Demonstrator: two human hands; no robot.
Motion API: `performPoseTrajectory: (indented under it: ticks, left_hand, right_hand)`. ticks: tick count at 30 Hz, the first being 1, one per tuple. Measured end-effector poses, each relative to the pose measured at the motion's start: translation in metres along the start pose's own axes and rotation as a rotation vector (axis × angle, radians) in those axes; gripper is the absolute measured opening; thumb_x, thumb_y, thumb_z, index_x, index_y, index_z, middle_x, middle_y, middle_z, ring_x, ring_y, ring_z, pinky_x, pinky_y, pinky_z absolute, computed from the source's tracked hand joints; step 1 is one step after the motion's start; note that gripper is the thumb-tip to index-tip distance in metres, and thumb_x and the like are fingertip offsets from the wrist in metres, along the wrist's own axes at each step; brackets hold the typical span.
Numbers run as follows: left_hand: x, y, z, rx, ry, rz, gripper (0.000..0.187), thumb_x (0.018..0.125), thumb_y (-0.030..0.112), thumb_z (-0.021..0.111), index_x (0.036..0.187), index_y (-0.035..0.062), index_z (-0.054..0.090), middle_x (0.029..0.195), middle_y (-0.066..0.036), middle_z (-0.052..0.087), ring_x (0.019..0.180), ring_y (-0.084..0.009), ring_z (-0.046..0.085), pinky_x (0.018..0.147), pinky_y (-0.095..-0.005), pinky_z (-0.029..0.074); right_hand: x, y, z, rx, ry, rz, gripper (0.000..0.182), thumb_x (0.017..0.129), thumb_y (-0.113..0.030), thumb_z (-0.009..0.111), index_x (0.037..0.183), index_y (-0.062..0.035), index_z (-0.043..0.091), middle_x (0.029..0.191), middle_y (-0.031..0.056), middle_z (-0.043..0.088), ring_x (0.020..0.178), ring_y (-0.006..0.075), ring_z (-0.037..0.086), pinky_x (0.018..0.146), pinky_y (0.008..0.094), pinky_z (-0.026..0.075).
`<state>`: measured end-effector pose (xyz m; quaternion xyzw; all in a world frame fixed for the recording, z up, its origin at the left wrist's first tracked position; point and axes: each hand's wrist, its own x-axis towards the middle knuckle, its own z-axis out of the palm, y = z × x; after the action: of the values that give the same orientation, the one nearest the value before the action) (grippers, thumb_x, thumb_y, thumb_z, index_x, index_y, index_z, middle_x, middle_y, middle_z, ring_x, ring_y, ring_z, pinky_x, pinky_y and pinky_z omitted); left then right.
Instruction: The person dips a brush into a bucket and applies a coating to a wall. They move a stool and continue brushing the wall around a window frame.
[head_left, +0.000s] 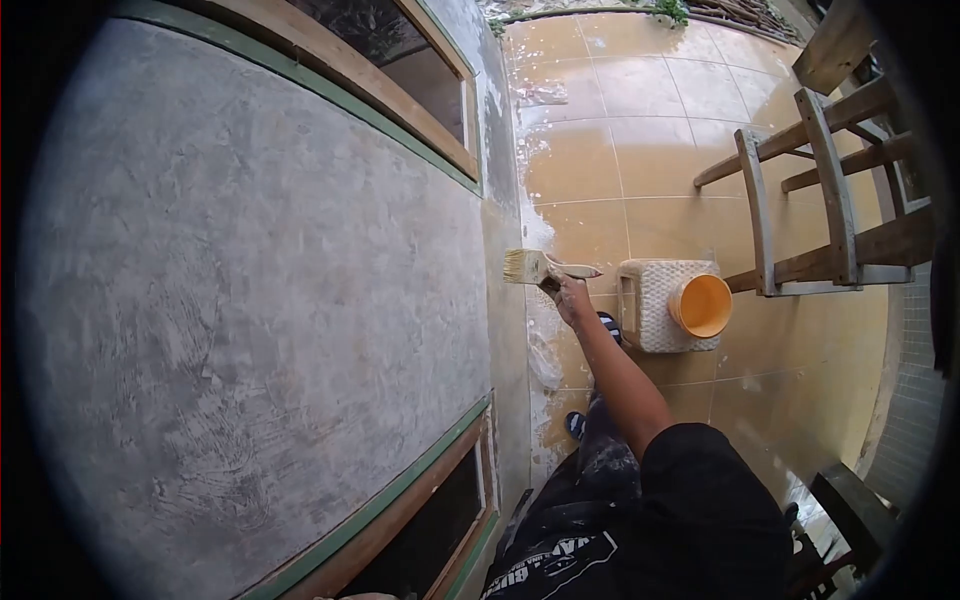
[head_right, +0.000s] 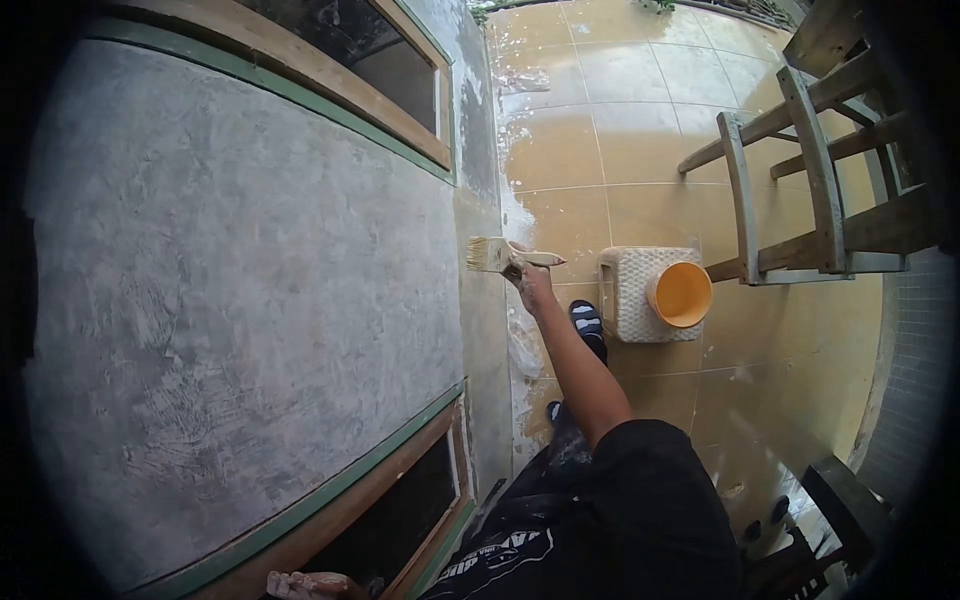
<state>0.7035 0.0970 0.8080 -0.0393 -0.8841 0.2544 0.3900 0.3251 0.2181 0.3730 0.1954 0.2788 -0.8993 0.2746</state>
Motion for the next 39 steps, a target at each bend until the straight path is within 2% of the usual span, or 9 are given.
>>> performPoseTrajectory:
  ticks: [8, 10, 14, 17, 19, 22, 30, 33, 39]
  left_hand:
    - [-0.027, 0.136, 0.113, -0.686, -1.162, -1.059, 0.021, 0.075, 0.010, 0.052, 0.092, -0.0031, 0.054, 0.085, -0.017, 0.054, 0.080, -0.0316, 0.053, 0.077, -0.0382, 0.044]
    - [-0.043, 0.160, 0.179, -0.776, -1.243, -1.210, 0.017, 0.072, 0.006, 0.059, 0.088, 0.0007, 0.057, 0.080, -0.014, 0.056, 0.078, -0.0315, 0.055, 0.074, -0.0368, 0.045]
    - [-0.106, 0.224, 0.292, -0.930, -1.174, -0.843, 0.017, 0.074, 0.009, 0.059, 0.089, 0.0013, 0.058, 0.085, -0.015, 0.057, 0.084, -0.0308, 0.056, 0.076, -0.0364, 0.045]
    - [-0.124, 0.275, 0.350, -0.930, -1.257, -1.022, 0.016, 0.074, 0.010, 0.060, 0.087, 0.0015, 0.059, 0.083, -0.016, 0.058, 0.082, -0.0322, 0.058, 0.074, -0.0384, 0.047]
    - [-0.154, 0.310, 0.373, -0.992, -1.046, -0.857, 0.013, 0.075, 0.010, 0.059, 0.084, 0.0009, 0.058, 0.079, -0.015, 0.058, 0.075, -0.0332, 0.059, 0.068, -0.0396, 0.048]
    - [-0.166, 0.365, 0.410, -1.165, -1.036, -0.780, 0.014, 0.072, 0.004, 0.062, 0.084, -0.0013, 0.060, 0.080, -0.017, 0.060, 0.072, -0.0337, 0.060, 0.065, -0.0383, 0.050]
    - [-0.209, 0.429, 0.423, -1.356, -1.170, -0.851, 0.015, 0.075, 0.004, 0.059, 0.090, 0.0005, 0.058, 0.080, -0.014, 0.059, 0.068, -0.0294, 0.060, 0.061, -0.0350, 0.050]
    - [-0.218, 0.433, 0.438, -1.300, -1.162, -1.210, 0.012, 0.076, 0.006, 0.058, 0.086, -0.0003, 0.056, 0.071, -0.013, 0.052, 0.059, -0.0290, 0.052, 0.053, -0.0328, 0.044]
    - [-0.225, 0.425, 0.438, -1.340, -1.052, -1.170, 0.012, 0.073, 0.005, 0.056, 0.083, -0.0009, 0.052, 0.072, -0.016, 0.050, 0.065, -0.0331, 0.053, 0.057, -0.0375, 0.044]
  right_hand:
    - [0.122, 0.007, -0.008, -0.018, 0.063, 0.054, 0.034, 0.086, -0.011, 0.056, 0.118, -0.0010, 0.052, 0.109, 0.0082, 0.058, 0.095, 0.0192, 0.058, 0.087, 0.0361, 0.046]
    - [0.141, 0.005, -0.014, -0.017, 0.055, 0.063, 0.034, 0.086, -0.010, 0.055, 0.119, -0.0009, 0.052, 0.109, 0.0082, 0.058, 0.095, 0.0191, 0.057, 0.087, 0.0361, 0.047]
    - [0.180, -0.001, -0.017, -0.018, 0.010, 0.075, 0.035, 0.087, -0.009, 0.054, 0.121, -0.0004, 0.050, 0.112, 0.0087, 0.057, 0.097, 0.0190, 0.057, 0.087, 0.0360, 0.047]
    - [0.202, -0.002, -0.016, -0.056, -0.011, 0.087, 0.037, 0.087, -0.010, 0.054, 0.122, 0.0002, 0.049, 0.113, 0.0096, 0.057, 0.097, 0.0190, 0.057, 0.087, 0.0348, 0.047]
    - [0.217, 0.007, -0.021, -0.045, -0.029, 0.106, 0.037, 0.087, -0.011, 0.054, 0.122, 0.0005, 0.049, 0.113, 0.0098, 0.056, 0.098, 0.0189, 0.056, 0.088, 0.0347, 0.047]
    - [0.232, 0.020, -0.025, -0.006, -0.077, 0.113, 0.037, 0.087, -0.011, 0.054, 0.122, 0.0011, 0.048, 0.115, 0.0104, 0.055, 0.101, 0.0181, 0.055, 0.090, 0.0341, 0.045]
    - [0.268, 0.047, -0.031, -0.031, -0.101, 0.114, 0.040, 0.088, -0.012, 0.054, 0.123, 0.0046, 0.045, 0.118, 0.0120, 0.053, 0.102, 0.0185, 0.055, 0.090, 0.0336, 0.045]
    - [0.270, 0.045, -0.016, 0.010, -0.162, 0.149, 0.038, 0.087, -0.010, 0.055, 0.120, 0.0058, 0.047, 0.117, 0.0124, 0.054, 0.103, 0.0188, 0.055, 0.089, 0.0339, 0.046]
    - [0.281, 0.081, -0.033, 0.031, -0.106, 0.062, 0.038, 0.085, -0.011, 0.058, 0.117, 0.0071, 0.049, 0.113, 0.0141, 0.056, 0.099, 0.0198, 0.057, 0.086, 0.0349, 0.047]
